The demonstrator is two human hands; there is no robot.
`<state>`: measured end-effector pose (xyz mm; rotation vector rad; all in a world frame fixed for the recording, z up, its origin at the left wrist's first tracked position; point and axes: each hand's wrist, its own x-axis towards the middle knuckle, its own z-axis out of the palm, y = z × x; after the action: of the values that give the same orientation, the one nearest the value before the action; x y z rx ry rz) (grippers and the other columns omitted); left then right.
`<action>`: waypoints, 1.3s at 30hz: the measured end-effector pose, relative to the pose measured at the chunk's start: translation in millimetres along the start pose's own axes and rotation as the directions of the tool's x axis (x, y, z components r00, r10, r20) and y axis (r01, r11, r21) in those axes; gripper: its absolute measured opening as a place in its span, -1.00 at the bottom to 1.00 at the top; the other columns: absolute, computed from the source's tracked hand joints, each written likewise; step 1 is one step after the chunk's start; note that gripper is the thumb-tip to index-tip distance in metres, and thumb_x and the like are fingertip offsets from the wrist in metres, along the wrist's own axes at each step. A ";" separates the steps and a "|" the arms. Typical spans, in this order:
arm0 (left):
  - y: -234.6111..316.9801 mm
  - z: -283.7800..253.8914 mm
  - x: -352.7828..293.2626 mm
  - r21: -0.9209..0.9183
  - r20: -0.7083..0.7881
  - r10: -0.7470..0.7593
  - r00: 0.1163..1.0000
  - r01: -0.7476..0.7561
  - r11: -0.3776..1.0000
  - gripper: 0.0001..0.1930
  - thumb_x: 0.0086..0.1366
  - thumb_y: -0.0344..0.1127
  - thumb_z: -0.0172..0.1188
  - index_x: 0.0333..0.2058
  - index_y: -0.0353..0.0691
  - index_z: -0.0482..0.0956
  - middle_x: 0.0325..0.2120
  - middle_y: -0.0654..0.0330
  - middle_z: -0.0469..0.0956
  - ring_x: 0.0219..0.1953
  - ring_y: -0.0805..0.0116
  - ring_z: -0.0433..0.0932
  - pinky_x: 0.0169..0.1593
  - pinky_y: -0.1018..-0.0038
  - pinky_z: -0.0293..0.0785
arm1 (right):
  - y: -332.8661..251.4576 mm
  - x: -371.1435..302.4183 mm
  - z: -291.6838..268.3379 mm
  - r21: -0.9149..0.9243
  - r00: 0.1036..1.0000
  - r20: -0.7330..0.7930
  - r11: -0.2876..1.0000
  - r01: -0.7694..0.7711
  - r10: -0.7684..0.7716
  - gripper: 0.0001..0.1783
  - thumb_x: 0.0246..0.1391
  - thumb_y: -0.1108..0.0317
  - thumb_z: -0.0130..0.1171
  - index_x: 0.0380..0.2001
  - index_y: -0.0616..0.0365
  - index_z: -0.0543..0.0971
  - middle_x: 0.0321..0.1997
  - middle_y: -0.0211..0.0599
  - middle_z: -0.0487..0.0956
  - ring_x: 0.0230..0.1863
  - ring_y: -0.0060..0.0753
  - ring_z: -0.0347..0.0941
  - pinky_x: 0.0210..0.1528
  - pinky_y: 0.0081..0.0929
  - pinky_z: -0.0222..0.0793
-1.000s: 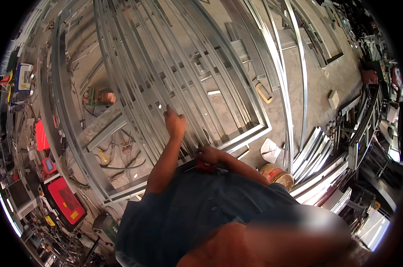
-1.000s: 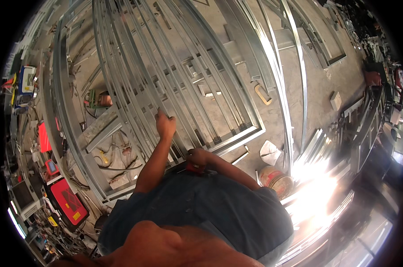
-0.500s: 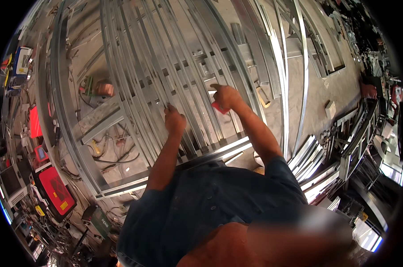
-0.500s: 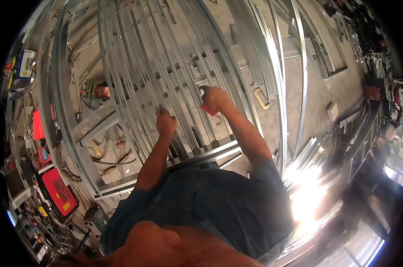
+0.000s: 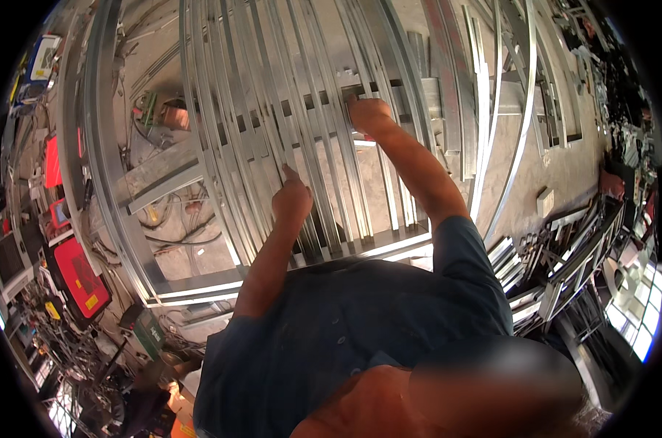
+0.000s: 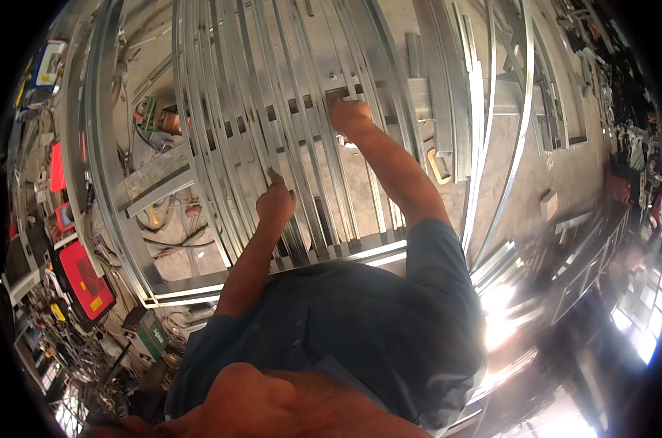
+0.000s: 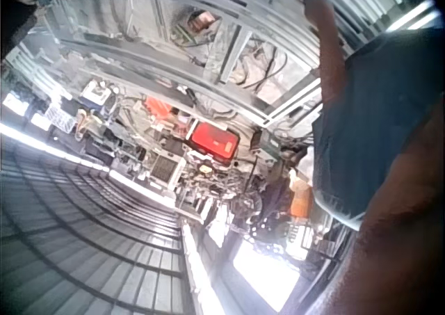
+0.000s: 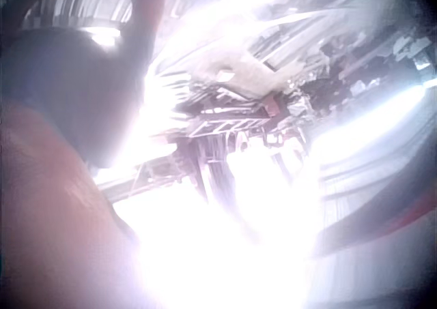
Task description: The person places small metal pieces into slots on a metal frame, then uses a tape measure to measure distances between frame sections. The person marks the frame with a marker at measured points.
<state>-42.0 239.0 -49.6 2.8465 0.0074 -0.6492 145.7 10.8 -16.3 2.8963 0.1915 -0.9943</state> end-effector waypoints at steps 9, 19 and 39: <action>7.4 -10.6 -2.5 -0.053 0.072 -0.077 0.994 0.081 0.995 -0.11 0.27 -0.16 0.18 0.37 -0.55 -0.08 -0.41 0.04 0.62 -0.50 0.12 0.64 -0.48 0.22 0.56 | -2.6 5.6 4.1 -0.037 0.999 -0.019 0.998 0.048 -0.049 -0.77 0.21 0.39 0.08 -0.14 0.19 0.64 -0.32 -0.20 0.73 -0.13 -0.22 0.69 -0.17 -0.26 0.58; 5.2 1.8 6.4 0.008 0.096 -0.059 0.994 0.058 0.998 -0.06 0.26 -0.11 0.20 0.35 -0.64 -0.10 -0.42 0.05 0.65 -0.51 0.14 0.65 -0.50 0.24 0.57 | 16.6 -32.7 -9.8 0.047 0.977 -0.167 0.989 0.142 -0.133 -0.71 0.11 0.16 0.19 -0.18 0.05 0.68 -0.29 -0.14 0.72 -0.21 -0.07 0.67 -0.14 -0.18 0.57; -1.7 4.2 -16.0 -0.343 0.042 -0.101 0.994 0.109 0.933 -0.60 0.19 -0.23 0.13 0.00 -0.22 0.55 -0.32 -0.15 0.64 -0.22 -0.17 0.62 -0.16 0.02 0.54 | 35.7 -224.7 139.1 0.981 0.981 0.167 0.081 -0.176 0.103 -0.58 0.07 0.11 0.26 -0.17 0.27 0.63 -0.35 -0.28 0.68 -0.36 -0.50 0.57 -0.26 -0.49 0.47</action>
<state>-58.3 240.5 -46.8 2.5111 0.2473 -0.6318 -109.4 -60.9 13.4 3.8085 -1.3956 -1.6087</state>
